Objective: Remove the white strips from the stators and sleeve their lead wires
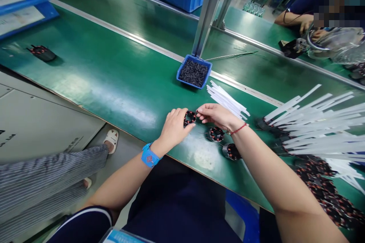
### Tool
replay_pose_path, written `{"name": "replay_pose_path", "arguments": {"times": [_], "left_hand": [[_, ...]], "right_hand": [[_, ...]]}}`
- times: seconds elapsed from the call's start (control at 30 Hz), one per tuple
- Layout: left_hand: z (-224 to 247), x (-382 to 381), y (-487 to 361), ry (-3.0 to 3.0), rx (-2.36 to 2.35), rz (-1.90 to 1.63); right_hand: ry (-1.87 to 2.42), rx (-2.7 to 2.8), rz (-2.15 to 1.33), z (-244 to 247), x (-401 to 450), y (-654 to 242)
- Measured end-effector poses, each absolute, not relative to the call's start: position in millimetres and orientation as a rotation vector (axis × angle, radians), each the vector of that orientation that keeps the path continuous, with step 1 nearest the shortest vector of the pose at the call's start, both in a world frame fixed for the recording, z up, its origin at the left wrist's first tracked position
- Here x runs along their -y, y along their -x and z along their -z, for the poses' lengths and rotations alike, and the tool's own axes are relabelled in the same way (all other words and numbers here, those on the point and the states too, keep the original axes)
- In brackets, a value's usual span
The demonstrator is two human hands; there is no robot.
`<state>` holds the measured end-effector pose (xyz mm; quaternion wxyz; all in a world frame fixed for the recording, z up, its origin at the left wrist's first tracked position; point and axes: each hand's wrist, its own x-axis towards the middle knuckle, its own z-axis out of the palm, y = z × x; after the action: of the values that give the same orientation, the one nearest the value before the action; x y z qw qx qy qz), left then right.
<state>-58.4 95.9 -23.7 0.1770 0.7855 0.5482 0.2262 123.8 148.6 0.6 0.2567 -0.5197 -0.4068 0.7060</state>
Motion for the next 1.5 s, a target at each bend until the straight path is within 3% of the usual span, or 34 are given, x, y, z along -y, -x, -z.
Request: {"name": "replay_pose_path", "arguments": {"times": [0.1,0.27,0.5,0.8,0.9,1.07,1.13,1.5], "left_hand": [[16.4,-93.7,57.5,-2.181,-1.471,-0.695],[-12.2,-80.8,55.7,-2.109,-1.324,-0.770],[-54.0,-68.4,58.3,-1.993,-1.091,-0.702],[-67.1,-59.1,48.2,-1.771,-0.848,-0.555],[-69.0,-55.7,43.0,-1.868,-0.887,-0.499],[-72.9,-48.3,27.3,-2.047,-1.030,-0.447],[-77.0,-45.7,20.2,-2.040,-1.019,-0.405],[-75.9,-44.0,-17.5,-2.108,-0.826,-0.359]], "right_hand": [[1.405,1.301,-1.718,-5.4,-138.0,-119.4],[1.452,1.717,-1.071,-28.7,-103.6,-123.5],[1.124,1.136,-1.645,-45.8,-71.8,-150.6],[0.842,0.917,-1.938,-38.7,-51.3,-160.4],[0.854,1.118,-1.797,-40.4,-43.3,-166.0],[1.093,1.927,-0.782,-52.4,-26.0,-178.6],[1.023,2.047,-0.565,-53.8,-19.1,-186.1],[1.002,1.740,-0.908,-33.8,12.4,-226.0]]}}
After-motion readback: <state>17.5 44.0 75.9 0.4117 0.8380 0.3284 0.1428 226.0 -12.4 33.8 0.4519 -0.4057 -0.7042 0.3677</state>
